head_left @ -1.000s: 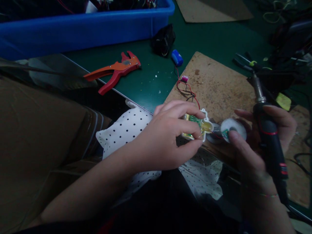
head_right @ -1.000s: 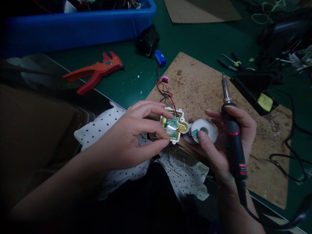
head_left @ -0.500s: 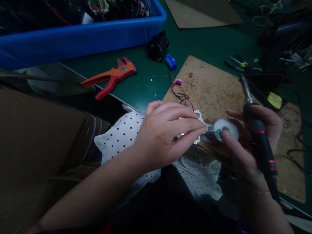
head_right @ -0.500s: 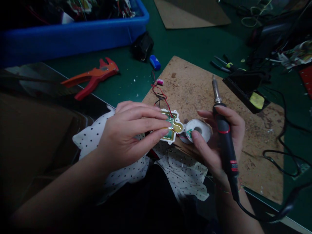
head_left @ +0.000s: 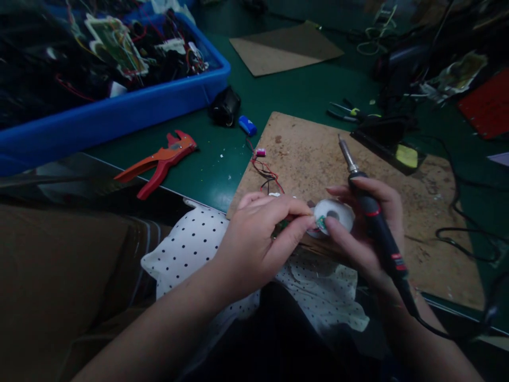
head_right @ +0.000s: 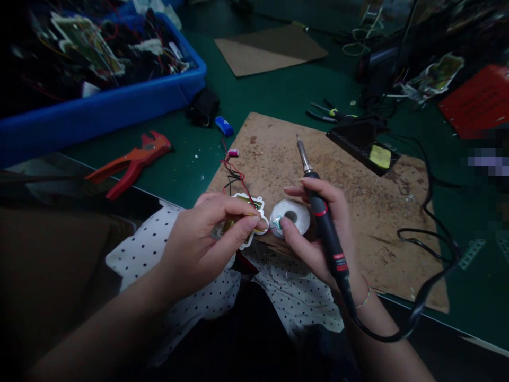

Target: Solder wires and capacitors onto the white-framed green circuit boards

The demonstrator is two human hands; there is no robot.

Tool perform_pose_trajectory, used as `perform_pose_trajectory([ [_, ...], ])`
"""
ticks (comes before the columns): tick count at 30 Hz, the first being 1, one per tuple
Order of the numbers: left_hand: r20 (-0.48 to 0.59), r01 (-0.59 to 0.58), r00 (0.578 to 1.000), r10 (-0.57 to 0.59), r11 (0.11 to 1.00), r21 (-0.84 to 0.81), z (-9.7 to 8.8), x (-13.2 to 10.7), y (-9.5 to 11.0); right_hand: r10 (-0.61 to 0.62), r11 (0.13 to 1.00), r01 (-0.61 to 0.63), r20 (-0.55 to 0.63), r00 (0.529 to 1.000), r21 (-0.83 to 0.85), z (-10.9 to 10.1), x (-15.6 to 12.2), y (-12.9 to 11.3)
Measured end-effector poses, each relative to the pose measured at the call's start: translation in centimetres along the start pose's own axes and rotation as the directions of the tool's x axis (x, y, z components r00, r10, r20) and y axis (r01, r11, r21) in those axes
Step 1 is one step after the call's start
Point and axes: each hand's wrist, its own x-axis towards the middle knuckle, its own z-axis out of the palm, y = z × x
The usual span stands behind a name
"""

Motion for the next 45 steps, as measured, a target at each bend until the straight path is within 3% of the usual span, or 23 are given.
perform_pose_trajectory([
  [8, -0.029, 0.095, 0.995, -0.095, 0.995, -0.014, 0.8, -0.2, 0.6, -0.022, 1.000, 0.022, 0.007, 1.000, -0.022, 0.0, 0.0, 0.1],
  [16, 0.093, 0.150, 0.985, -0.142, 0.984, -0.093, 0.8, 0.2, 1.2, -0.029, 0.999, 0.030, 0.013, 0.999, -0.025, 0.0, -0.1, 0.0],
  [20, 0.108, 0.131, 0.987, -0.123, 0.989, -0.075, 0.9, 0.3, 1.0, -0.020, 0.999, 0.021, 0.018, 1.000, -0.034, -0.1, -0.1, 0.0],
  [27, -0.023, 0.129, 0.991, -0.130, 0.991, -0.038, 1.3, 0.3, 0.4, -0.019, 1.000, 0.020, 0.031, 0.999, -0.024, -0.1, 0.0, -0.4],
  [35, 0.085, 0.070, 0.994, -0.069, 0.998, -0.008, 1.3, 1.1, 0.6, -0.004, 1.000, 0.004, 0.003, 1.000, -0.015, 0.0, -0.2, -0.4],
  [45, 0.065, 0.039, 0.997, -0.041, 0.998, 0.044, 1.5, 0.9, 0.5, -0.041, 0.999, 0.040, -0.115, 0.993, -0.014, -0.1, -0.3, -0.4],
])
